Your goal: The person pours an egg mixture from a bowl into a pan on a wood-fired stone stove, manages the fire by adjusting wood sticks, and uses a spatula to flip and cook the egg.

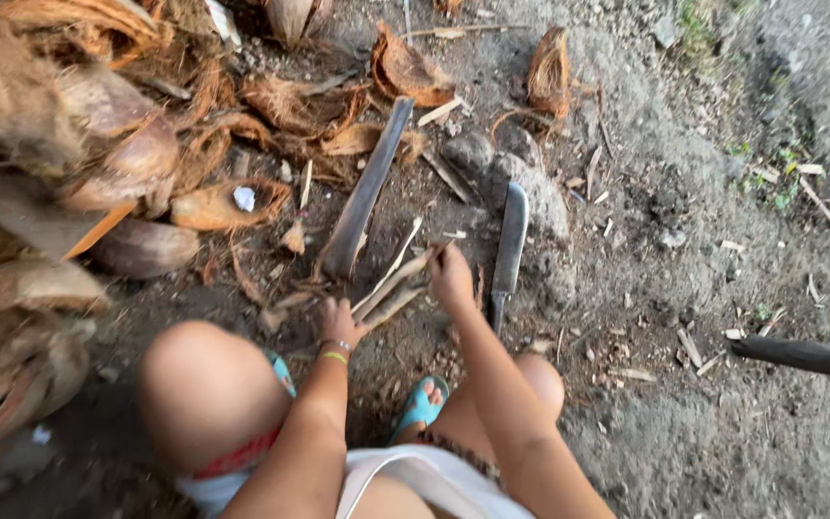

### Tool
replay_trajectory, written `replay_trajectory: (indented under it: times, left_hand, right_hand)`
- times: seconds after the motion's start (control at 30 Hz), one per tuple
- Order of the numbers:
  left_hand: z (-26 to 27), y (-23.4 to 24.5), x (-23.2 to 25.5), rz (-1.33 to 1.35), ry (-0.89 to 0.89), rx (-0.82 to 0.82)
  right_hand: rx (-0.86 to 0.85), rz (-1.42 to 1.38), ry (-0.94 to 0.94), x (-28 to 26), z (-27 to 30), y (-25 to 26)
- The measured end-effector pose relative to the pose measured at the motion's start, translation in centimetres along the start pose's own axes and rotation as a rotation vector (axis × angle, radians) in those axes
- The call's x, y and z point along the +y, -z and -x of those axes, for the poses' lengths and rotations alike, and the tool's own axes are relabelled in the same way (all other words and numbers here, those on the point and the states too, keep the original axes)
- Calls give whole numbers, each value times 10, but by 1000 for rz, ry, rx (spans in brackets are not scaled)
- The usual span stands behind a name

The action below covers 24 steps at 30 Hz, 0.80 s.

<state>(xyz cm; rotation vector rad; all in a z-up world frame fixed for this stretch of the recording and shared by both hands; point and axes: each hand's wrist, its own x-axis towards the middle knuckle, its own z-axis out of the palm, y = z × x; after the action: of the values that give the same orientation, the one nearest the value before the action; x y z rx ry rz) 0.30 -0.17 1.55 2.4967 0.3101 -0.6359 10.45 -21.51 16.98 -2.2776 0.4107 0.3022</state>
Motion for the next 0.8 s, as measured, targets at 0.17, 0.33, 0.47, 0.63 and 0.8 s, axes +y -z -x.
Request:
replay_trajectory:
  times: [0.17,0.33,0.47,0.63,0.8]
  left_hand:
    - [60,100,63,116,58,-186]
    - [153,256,145,444,280,-172]
    - [259,372,196,1237,624,-318]
    - [375,445,202,1873,663,-275]
    - [451,451,195,2310,661,-6]
  right_hand:
    - [40,91,424,-71,37,74]
    - [-161,103,547,-175,127,155]
    - [-375,60,594,-268,221,236]
    - [-648,63,896,-373,321,316]
    - [-977,125,1146,-459,390,343]
